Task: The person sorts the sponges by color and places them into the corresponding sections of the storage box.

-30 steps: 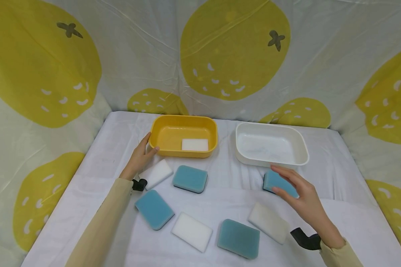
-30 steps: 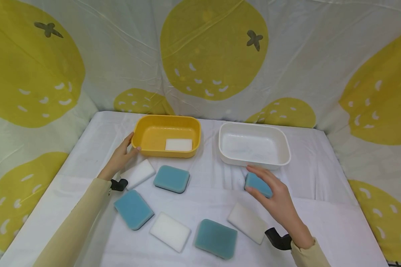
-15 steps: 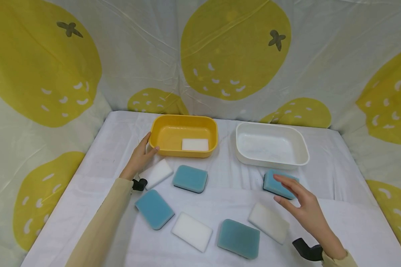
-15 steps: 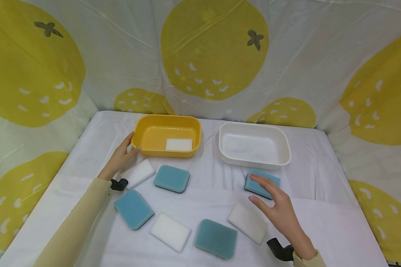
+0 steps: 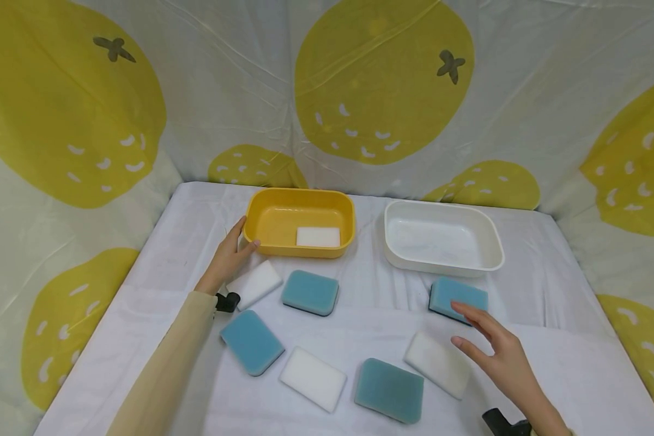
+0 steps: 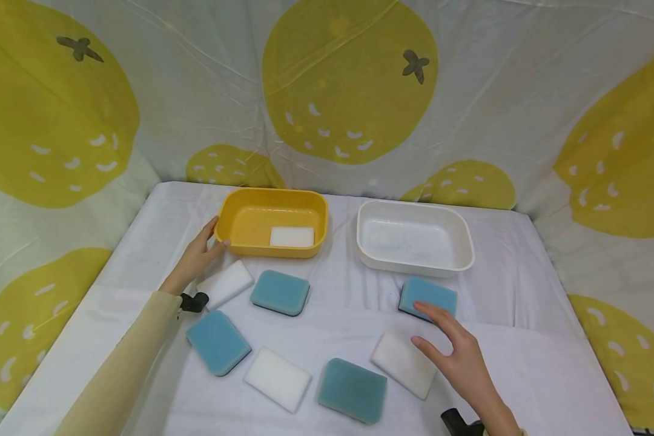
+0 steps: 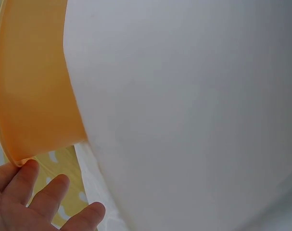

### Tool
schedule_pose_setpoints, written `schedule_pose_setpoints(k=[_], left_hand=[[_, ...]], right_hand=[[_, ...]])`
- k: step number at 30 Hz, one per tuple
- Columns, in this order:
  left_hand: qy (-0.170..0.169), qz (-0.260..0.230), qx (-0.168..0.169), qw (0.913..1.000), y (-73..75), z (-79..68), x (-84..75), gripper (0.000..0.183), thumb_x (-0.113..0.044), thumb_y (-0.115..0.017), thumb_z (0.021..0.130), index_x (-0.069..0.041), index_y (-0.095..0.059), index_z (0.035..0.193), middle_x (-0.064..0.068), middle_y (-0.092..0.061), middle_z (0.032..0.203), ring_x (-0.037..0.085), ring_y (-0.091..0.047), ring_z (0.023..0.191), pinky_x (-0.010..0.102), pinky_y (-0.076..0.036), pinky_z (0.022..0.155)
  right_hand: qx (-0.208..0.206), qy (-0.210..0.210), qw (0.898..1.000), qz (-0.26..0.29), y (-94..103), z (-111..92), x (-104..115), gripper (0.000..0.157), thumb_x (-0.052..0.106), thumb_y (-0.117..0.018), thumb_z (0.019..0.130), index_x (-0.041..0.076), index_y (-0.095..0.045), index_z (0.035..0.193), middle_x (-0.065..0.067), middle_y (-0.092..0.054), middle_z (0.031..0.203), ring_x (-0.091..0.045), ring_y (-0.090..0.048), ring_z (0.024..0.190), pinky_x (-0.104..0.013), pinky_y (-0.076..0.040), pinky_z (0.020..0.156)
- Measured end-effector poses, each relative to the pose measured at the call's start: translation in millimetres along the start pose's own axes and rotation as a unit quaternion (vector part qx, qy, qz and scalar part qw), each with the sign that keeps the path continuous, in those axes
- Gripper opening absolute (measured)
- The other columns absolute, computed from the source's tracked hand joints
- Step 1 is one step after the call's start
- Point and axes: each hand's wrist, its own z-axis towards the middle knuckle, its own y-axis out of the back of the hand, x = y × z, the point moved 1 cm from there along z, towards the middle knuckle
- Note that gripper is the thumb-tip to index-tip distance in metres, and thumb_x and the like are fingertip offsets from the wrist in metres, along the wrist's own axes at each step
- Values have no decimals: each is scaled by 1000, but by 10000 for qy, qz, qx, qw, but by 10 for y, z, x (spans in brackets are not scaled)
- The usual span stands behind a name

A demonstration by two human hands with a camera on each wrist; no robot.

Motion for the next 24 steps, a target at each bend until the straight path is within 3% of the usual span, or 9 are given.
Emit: schedule_pose_setpoints(k=[5,11,18,24], left_hand=[[-28,3,-11,10000,1,-3,3,77,-34,-53,99,-11,-6,155,16,-12,158,33,-12,143,52,-14,113],[-33,-24,-16,10000,3,-8,6,77,-34,-53,99,-11,-6,155,15,-11,158,33,-12,143,52,-14,113],[-43,-31,-27,10000,-6,3,15,77,-34,-54,99,-11,-6,155,16,-12,158,32,-13,143,52,-14,113],[-34,4,-41,10000,-7,7,13,77,-32,-54,99,-10,-7,155,16,-13,158,33,-13,143,52,-14,113]], right_hand=[[-23,-16,10000,79,-23,-54,-53,59,-10,-73,77,-1,-54,132,1,-53,134,3,-45,122,-9,-33,97],[17,-29,9997,232,-77,-83,-99,61,-11,-73,78,2,-53,134,-7,-54,133,1,-43,124,-10,-35,97],[36,-442,9990,83,-137,-137,-105,56,-2,-74,80,1,-54,132,1,-54,133,6,-41,123,-7,-34,95],[137,-783,9968,-85,-159,-207,-113,54,6,-74,84,9,-55,134,-3,-55,131,11,-40,120,-3,-31,94]])
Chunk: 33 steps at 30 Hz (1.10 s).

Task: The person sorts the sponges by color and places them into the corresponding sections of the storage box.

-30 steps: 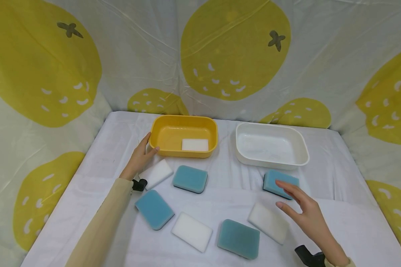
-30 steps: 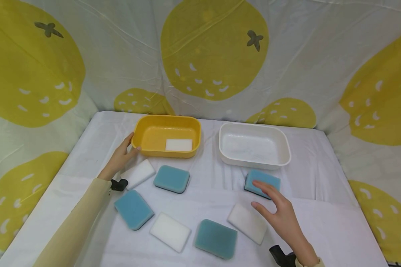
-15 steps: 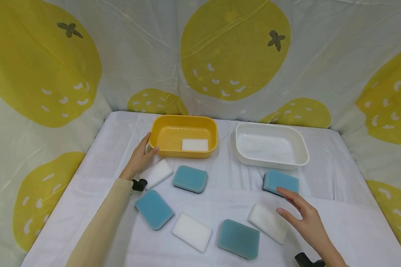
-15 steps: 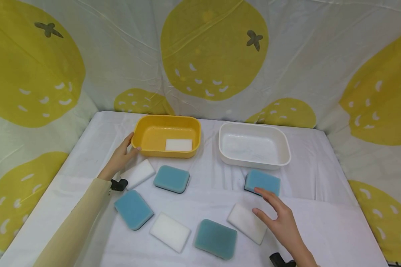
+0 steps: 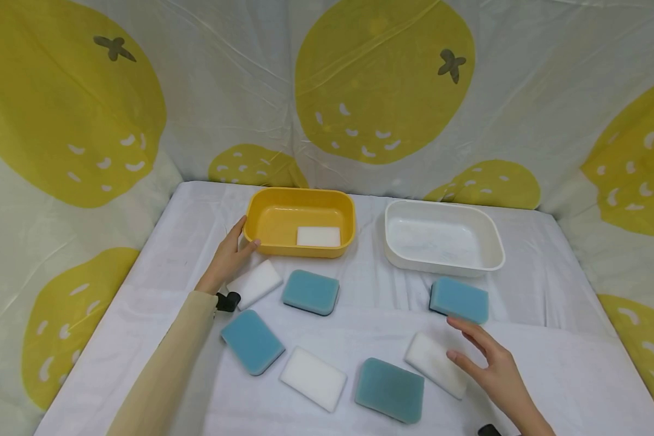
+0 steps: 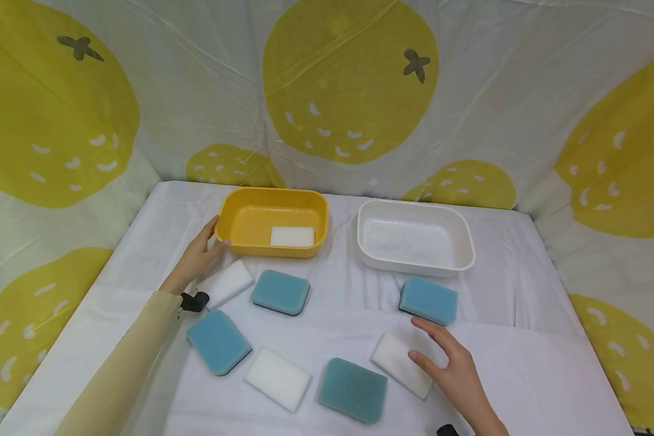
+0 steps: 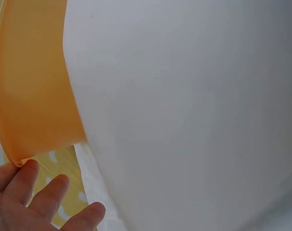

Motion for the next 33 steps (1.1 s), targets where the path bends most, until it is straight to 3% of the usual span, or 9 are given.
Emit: schedule_pose_setpoints(k=[8,13,22,28,33], left_hand=[[-7,-3,10,10000,0,3,2,77,-35,-53,99,-11,-6,155,15,-12,158,32,-12,143,51,-13,113],[13,4,25,10000,2,2,1,77,-35,-53,99,-11,-6,155,15,-12,158,33,-12,143,51,-14,113],[-18,14,9,10000,0,-7,5,77,-33,-54,99,-9,-7,155,16,-12,157,33,-13,143,51,-14,113],[36,3,22,10000,-2,-11,7,77,-35,-53,99,-11,-6,155,16,-13,158,33,-13,143,52,-14,113],[43,-3,30,10000,1,-12,2,78,-36,-53,99,-10,-6,155,16,-12,158,33,-12,143,52,-14,113]], right_hand=[[295,-634,9974,-157,-12,-132,-76,53,23,-72,87,20,-54,136,6,-54,132,16,-35,118,0,-25,90],[410,-780,9957,-274,-45,-195,-107,57,29,-73,85,23,-52,138,7,-52,134,19,-31,118,1,-22,87],[408,-947,9942,-307,-141,-249,-163,60,30,-76,82,21,-53,136,-3,-52,135,23,-27,115,2,-19,87],[343,-671,9971,-116,-204,-308,-177,62,24,-78,80,19,-53,136,-5,-49,136,21,-29,117,1,-21,89],[216,30,9995,-206,-245,-316,-208,67,14,-83,73,15,-55,134,-4,-52,135,15,-31,122,-1,-22,93]])
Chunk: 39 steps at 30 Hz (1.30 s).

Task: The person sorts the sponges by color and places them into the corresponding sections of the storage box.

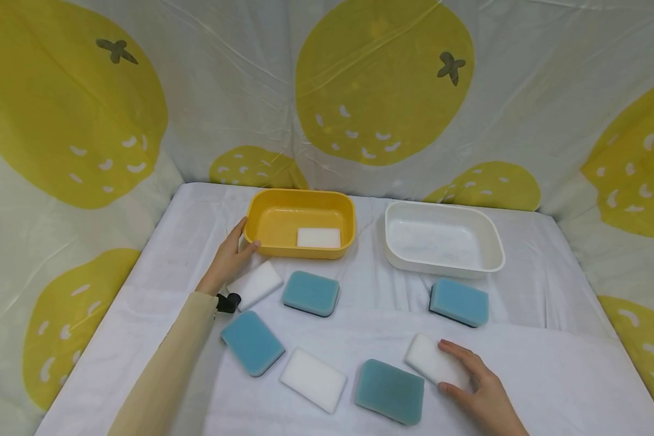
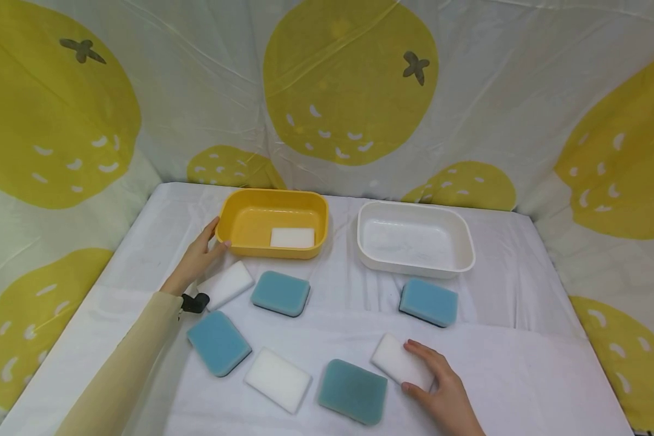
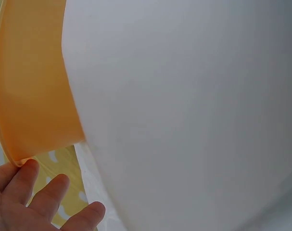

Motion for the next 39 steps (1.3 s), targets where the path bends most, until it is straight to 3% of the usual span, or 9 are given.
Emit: schedule_pose_setpoints(k=[4,11,19,27,39], left_hand=[[-25,-1,-7,10000,4,-3,0,77,-35,-53,99,-10,-6,155,17,-12,157,33,-13,143,52,-14,113],[-79,44,-21,10000,9,-5,5,76,-33,-53,99,-9,-7,155,17,-13,157,34,-13,143,52,-15,113],[-62,-35,21,10000,4,2,14,77,-35,-53,99,-10,-6,155,16,-12,158,33,-12,143,51,-14,113],[-108,-16,14,9999,7,6,14,76,-34,-53,99,-10,-6,155,16,-12,158,33,-12,143,51,-14,113],[-66,-55,20,10000,6,15,17,76,-34,-53,99,-12,-6,155,15,-12,158,32,-12,143,51,-14,113]], right_hand=[[4,286,9995,-162,-15,8,-22,70,12,-85,69,14,-56,133,-2,-52,135,14,-30,124,-2,-20,94],[68,193,9993,-302,-31,10,-33,70,14,-85,69,17,-57,133,0,-52,134,16,-28,122,-2,-19,91],[-36,392,9983,-437,-3,44,-1,68,13,-85,70,16,-57,132,-1,-54,133,15,-30,122,-2,-20,93],[-108,514,9984,-224,127,166,116,67,8,-84,71,14,-57,133,0,-54,132,11,-36,123,-4,-24,94],[-105,341,9991,-242,242,378,202,65,11,-83,74,18,-57,133,-1,-53,134,11,-34,122,-3,-26,89]])
